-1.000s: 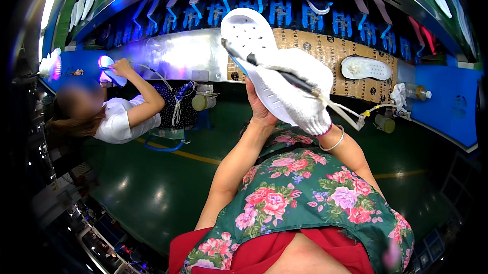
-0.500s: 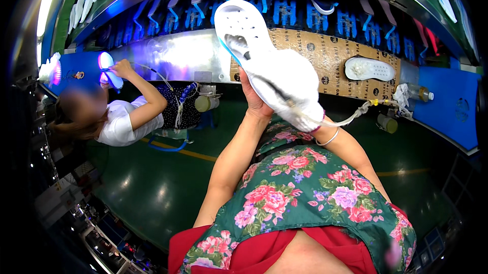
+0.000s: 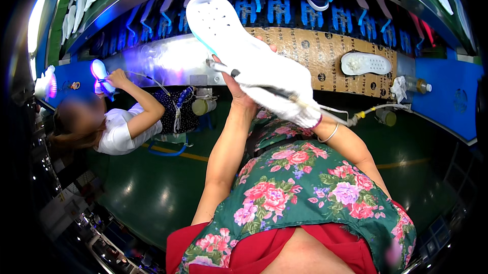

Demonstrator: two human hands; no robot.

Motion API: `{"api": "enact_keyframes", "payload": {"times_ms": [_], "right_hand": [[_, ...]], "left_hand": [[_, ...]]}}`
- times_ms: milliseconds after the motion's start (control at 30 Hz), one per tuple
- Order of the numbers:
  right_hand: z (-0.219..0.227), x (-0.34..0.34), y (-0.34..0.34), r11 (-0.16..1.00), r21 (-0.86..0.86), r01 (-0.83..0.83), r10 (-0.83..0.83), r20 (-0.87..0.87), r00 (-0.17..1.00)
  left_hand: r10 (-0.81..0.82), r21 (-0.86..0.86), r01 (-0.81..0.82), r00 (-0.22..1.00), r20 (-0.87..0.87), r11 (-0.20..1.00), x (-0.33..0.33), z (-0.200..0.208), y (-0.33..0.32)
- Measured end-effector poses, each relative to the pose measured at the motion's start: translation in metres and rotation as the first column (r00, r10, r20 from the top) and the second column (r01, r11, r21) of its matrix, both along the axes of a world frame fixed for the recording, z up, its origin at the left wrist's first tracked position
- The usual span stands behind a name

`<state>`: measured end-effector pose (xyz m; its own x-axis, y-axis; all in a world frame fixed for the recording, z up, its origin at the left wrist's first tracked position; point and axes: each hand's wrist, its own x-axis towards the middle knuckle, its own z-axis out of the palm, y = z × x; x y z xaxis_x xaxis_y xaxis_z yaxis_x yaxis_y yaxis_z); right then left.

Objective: The person picks up shoe soles one at a time and applies adhesive to the edges using a brush.

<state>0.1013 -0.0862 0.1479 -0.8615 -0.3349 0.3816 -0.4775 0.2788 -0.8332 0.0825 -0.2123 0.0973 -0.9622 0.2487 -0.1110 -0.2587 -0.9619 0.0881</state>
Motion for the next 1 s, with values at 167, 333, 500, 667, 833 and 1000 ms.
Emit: {"api": "enact_keyframes", "payload": {"times_ms": [167, 333, 500, 667, 833, 1000], "right_hand": [[0.018, -0.009, 0.01, 0.995, 0.075, 0.073, -0.057, -0.207, 0.977], [0.032, -0.002, 0.005, 0.992, 0.115, -0.043, 0.061, -0.159, 0.985], [0.027, -0.009, 0.015, 0.998, 0.053, 0.017, -0.008, -0.163, 0.987], [0.018, 0.006, 0.008, 0.996, 0.033, -0.079, 0.083, -0.144, 0.986], [0.015, 0.005, 0.019, 0.999, -0.009, -0.036, 0.035, -0.059, 0.998], [0.031, 0.021, 0.004, 0.976, 0.058, -0.208, 0.213, -0.103, 0.972]], "left_hand": [[0.08, -0.111, -0.073, 0.995, 0.055, 0.991, -0.011, 0.006, -0.002], [-0.001, -0.082, -0.001, 1.0, -0.024, 0.997, -0.008, 0.006, -0.007], [0.041, -0.087, -0.04, 0.999, 0.017, 0.995, -0.013, -0.005, -0.017], [-0.066, 0.066, 0.072, 0.994, -0.093, 0.995, -0.011, 0.004, -0.016], [-0.093, -0.058, 0.085, 0.983, -0.16, 0.995, -0.011, 0.001, -0.031], [-0.177, -0.005, 0.178, 0.972, -0.156, 0.984, -0.009, 0.002, -0.043]]}}
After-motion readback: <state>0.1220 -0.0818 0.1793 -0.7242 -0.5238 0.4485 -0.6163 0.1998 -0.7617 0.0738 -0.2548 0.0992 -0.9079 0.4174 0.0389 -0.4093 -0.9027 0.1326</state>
